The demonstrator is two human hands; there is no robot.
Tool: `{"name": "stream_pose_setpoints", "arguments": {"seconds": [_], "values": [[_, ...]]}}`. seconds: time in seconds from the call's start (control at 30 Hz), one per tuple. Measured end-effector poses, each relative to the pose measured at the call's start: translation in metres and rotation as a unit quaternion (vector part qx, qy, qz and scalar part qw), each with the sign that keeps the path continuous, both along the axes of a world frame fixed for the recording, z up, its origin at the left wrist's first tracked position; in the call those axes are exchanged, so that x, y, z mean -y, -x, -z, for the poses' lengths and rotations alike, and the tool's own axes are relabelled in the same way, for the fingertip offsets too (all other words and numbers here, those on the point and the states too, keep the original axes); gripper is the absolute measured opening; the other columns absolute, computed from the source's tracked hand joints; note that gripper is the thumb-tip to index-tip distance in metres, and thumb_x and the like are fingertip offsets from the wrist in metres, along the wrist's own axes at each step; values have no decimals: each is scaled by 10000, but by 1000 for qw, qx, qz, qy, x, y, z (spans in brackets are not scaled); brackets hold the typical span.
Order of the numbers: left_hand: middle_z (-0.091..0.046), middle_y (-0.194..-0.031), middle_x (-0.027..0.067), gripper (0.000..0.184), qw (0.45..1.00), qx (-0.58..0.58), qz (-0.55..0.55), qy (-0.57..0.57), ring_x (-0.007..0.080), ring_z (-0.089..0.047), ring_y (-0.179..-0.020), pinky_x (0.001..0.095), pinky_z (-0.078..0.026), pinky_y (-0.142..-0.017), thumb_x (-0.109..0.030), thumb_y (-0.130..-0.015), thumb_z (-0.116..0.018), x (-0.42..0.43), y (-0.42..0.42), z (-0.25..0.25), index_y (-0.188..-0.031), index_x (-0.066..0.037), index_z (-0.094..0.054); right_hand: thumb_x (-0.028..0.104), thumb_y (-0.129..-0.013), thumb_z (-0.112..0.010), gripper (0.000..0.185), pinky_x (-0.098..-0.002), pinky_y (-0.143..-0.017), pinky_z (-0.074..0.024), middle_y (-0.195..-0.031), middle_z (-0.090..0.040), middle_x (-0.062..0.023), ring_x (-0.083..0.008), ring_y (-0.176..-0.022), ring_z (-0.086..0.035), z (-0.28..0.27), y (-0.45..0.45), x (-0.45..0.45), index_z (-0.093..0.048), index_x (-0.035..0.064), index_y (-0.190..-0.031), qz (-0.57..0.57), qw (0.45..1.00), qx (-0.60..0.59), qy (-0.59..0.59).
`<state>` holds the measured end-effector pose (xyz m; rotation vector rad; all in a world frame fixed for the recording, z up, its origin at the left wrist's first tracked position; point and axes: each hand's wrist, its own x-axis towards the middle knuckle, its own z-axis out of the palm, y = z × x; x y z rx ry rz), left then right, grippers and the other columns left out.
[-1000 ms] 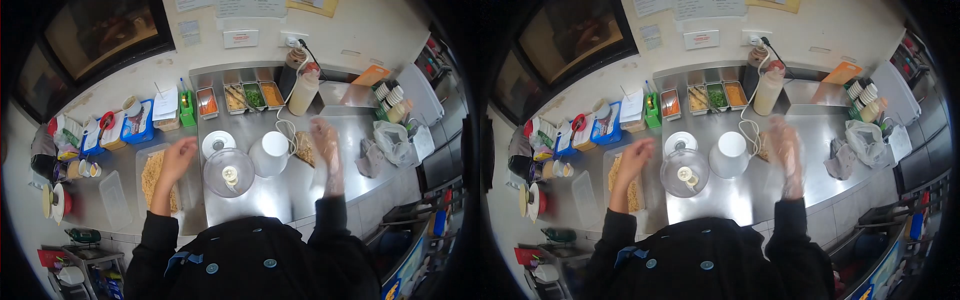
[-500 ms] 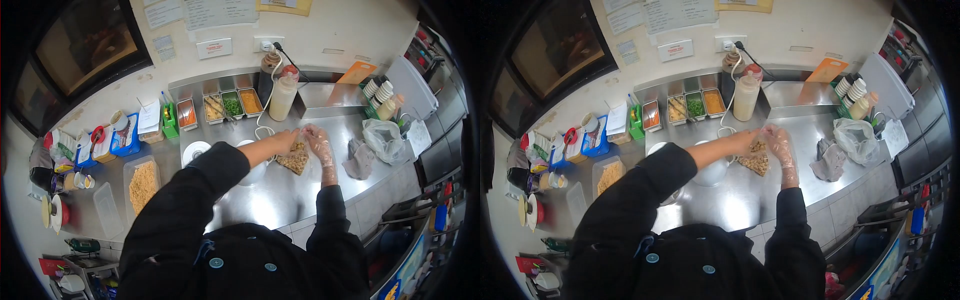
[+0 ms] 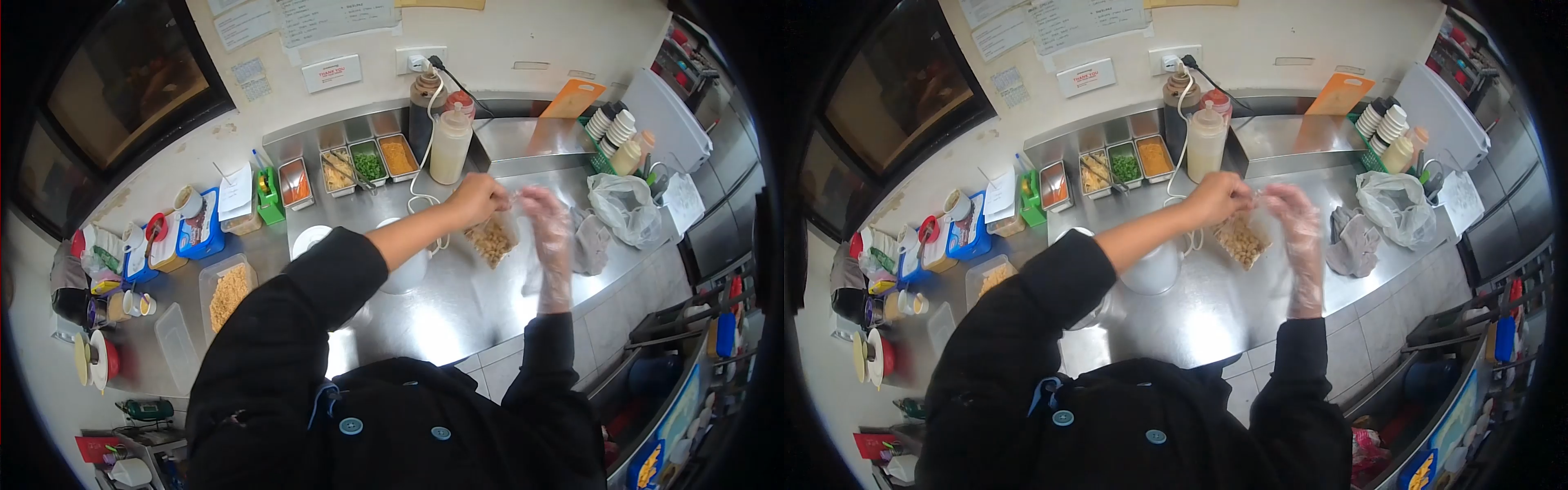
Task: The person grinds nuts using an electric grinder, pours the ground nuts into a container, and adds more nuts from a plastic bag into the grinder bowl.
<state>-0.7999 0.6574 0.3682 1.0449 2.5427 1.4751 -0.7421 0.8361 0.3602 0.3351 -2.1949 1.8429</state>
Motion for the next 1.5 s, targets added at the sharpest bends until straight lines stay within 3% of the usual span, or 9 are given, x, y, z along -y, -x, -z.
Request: {"name": "stream_pose_setpoints", "arguments": {"seconds": [0.13, 0.27, 0.4, 0.47, 0.53, 0.6, 0.87, 1.23, 1.5], "values": [[-645, -670, 53, 93, 991, 87, 57, -88, 83, -607, -586, 242, -478, -539, -86, -836, -639, 38, -33, -91, -860, -14, -694, 399, -918, -511, 558, -405, -813, -508, -1279, -496, -184, -314, -1044, -570, 35, -10, -10, -400, 32, -1324, 20, 969, 48, 242], [-609, -856, 43, 131, 985, 115, 95, -83, 76, -596, -654, 218, -482, -606, -86, -891, -592, 100, -69, -142, -945, 4, -672, 561, -880, -441, 768, -592, -666, -556, -1360, -334, -327, -535, -1081, -494, 26, -55, 84, -241, 47, -1415, -398, 655, 303, 567], [-598, -868, 41, 129, 988, 131, 49, -64, 84, -599, -677, 236, -489, -642, -74, -880, -596, 158, -107, -126, -957, -5, -674, 518, -893, -427, 762, -575, -644, -571, -1325, -352, -350, -558, -1029, -510, 7, -72, 149, -195, 21, -1422, -489, 495, 280, 661], [-567, -883, 32, 140, 994, 106, -17, -34, 92, -597, -690, 247, -493, -661, -3, -839, -589, 188, -133, -112, -947, -21, -676, 450, -881, -463, 762, -490, -497, -575, -1335, -378, -307, -519, -1026, -542, 35, -65, 159, -160, 28, -1439, -483, 627, 327, 517], [-532, -873, 35, 129, 992, 105, -52, -49, 104, -594, -705, 244, -500, -654, -11, -840, -586, 222, -150, -93, -920, -35, -684, 287, -857, -525, 730, -468, -614, -595, -1306, -421, -277, -441, -1050, -565, 26, -63, 166, -167, 15, -1432, -484, 659, 349, 457], [-496, -863, 37, 125, 989, 103, -87, -65, 115, -591, -719, 242, -506, -647, -18, -841, -583, 248, -165, -69, -893, -50, -692, 137, -815, -573, 696, -404, -725, -591, -1258, -478, -244, -343, -1069, -583, 4, -70, 185, -230, -6, -1404, -339, 795, 352, 360], [-513, -847, 47, 147, 971, 26, -237, 5, 161, -551, -760, 292, -461, -649, 35, -771, -580, 274, -212, -11, -813, -59, -686, 20, -678, -738, 616, -281, -871, -471, -1127, -571, -83, -140, -1012, -569, -8, -41, 232, -478, 45, -1236, -410, 858, 290, 103], [-585, -985, 102, 225, 953, -19, -167, 253, 277, -508, -1050, 378, -426, -899, -29, -755, -636, 270, -226, 2, -972, -65, -681, 63, -604, -745, 525, -313, -944, -420, -1104, -586, -50, -157, -1059, -541, -17, -62, 250, -595, 56, -1107, -439, 890, 114, -50], [-625, -960, 108, 295, 964, 76, -172, 187, 273, -562, -930, 373, -467, -811, -112, -687, -741, 299, -223, -11, -971, -73, -675, 100, -634, -684, 488, -345, -952, -424, -1129, -599, -109, -227, -1052, -570, -18, -74, 254, -610, 58, -1114, -454, 886, 73, -51]]}}
